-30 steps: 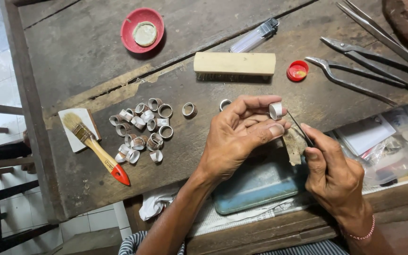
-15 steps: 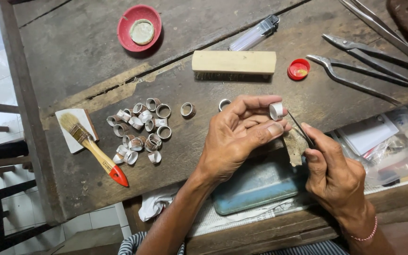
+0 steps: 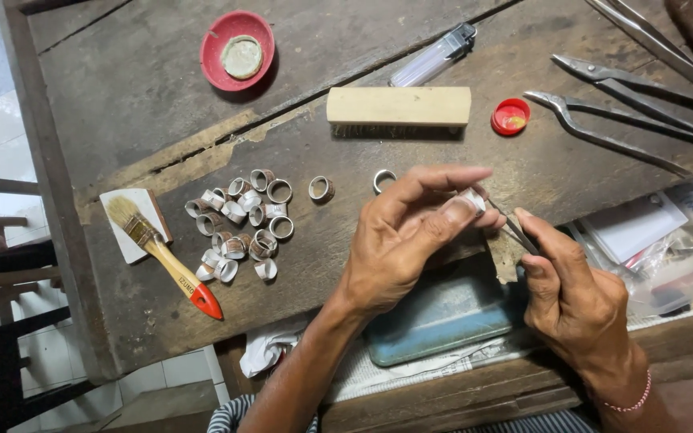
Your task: Filing and smoothing the edges of silver ring bands at a jewelry workbench.
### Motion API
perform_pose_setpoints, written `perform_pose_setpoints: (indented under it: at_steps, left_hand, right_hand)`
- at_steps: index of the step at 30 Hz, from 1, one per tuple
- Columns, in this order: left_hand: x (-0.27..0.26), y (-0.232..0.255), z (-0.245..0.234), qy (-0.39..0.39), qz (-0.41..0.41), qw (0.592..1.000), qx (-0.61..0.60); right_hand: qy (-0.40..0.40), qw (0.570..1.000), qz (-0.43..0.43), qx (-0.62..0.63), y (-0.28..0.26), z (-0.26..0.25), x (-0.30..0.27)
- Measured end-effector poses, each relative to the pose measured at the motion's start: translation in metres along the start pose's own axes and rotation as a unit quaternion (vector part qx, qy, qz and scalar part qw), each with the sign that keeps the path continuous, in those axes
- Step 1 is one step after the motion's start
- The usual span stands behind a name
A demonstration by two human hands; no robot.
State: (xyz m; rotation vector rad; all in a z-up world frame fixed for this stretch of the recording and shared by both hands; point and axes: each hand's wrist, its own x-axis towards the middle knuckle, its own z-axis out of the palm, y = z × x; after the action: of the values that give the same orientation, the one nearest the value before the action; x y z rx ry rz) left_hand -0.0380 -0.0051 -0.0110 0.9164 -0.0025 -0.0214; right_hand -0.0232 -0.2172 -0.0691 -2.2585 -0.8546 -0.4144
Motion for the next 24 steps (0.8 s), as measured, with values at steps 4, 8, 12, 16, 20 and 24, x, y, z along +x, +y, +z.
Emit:
perform_pose_setpoints:
  at_steps: [4,8,12,16,20,24]
  left_hand:
    - [0.0013,-0.0021,0.0013,0.014,-0.001,1.000,0.016]
    - [0.0048,-0.0027,0.0018,0.043,0.042,0.996,0.061]
    - [0.0036,-0.0019,0.0024,0.057,0.009,0.997,0.041]
    - [0.0028,-0.0031,0.0026,0.039,0.036,0.996,0.066]
    - [0.0010,-0.0037,0.0041,0.048,0.040,0.992,0.113]
    - [0.0023,-0.0087,0.0059,0.068,0.081,0.988,0.110]
  right_hand:
    - [-0.004,1.000,0.003,0.009,-0.0002,-0.0018,0.0012]
    - [-0.009,1.000,-0.002,0.023,-0.0019,-0.0042,0.0052]
    - [0.000,1.000,0.003,0.002,-0.0002,-0.0033,0.0018]
    - [0.002,1.000,0.001,0.015,-0.0023,-0.0038,0.0046]
    - [-0.003,1.000,0.005,0.002,-0.0004,-0.0034,0.0020]
    - [-0.002,1.000,-0.007,0.004,-0.0019,-0.0044,0.0054]
